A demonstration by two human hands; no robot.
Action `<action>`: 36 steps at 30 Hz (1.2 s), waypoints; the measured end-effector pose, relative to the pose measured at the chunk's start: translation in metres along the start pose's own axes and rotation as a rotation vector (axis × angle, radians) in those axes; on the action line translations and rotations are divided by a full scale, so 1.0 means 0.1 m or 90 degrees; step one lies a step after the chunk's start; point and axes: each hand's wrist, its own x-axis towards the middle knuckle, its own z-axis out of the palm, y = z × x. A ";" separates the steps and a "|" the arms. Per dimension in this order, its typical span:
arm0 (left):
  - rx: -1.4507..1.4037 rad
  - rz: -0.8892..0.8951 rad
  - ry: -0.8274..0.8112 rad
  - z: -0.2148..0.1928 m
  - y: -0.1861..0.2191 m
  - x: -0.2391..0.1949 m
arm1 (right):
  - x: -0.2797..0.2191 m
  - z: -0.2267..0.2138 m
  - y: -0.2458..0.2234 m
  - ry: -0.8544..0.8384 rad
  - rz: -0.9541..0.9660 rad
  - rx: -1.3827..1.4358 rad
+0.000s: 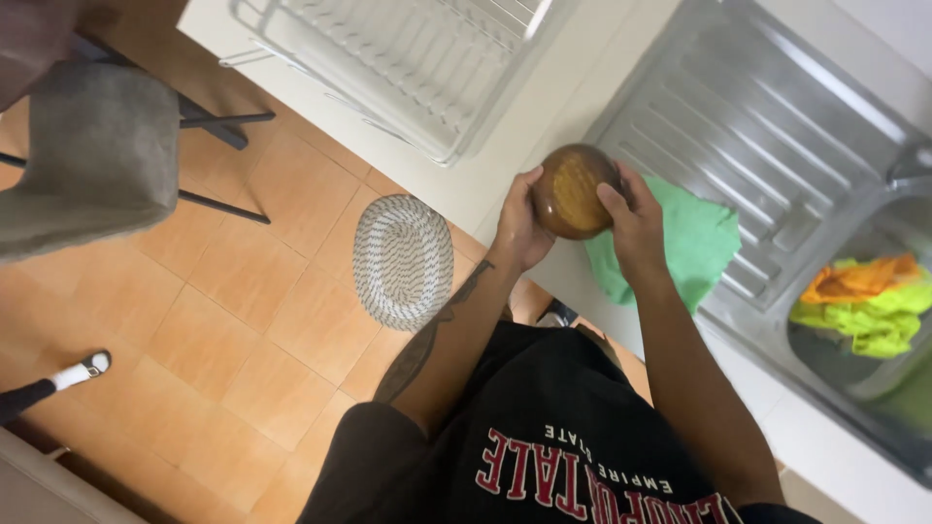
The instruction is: The person washes several colorful cloths in a kitchen sink filled with soapy water, rinsing them under running water. They then use a green cloth to wipe the sink area and a wooden bowl before returning to rinse the cloths again.
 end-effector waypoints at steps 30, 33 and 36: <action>1.402 0.503 0.343 -0.54 3.52 0.28 | 2.74 2.64 -0.48 -0.196 0.199 -0.089; 1.402 0.570 0.307 -0.34 3.45 0.15 | 2.95 2.59 0.30 -0.160 -0.183 -0.166; 1.382 0.566 0.306 -0.17 3.21 0.07 | 2.72 2.31 0.29 -0.136 -0.123 -0.027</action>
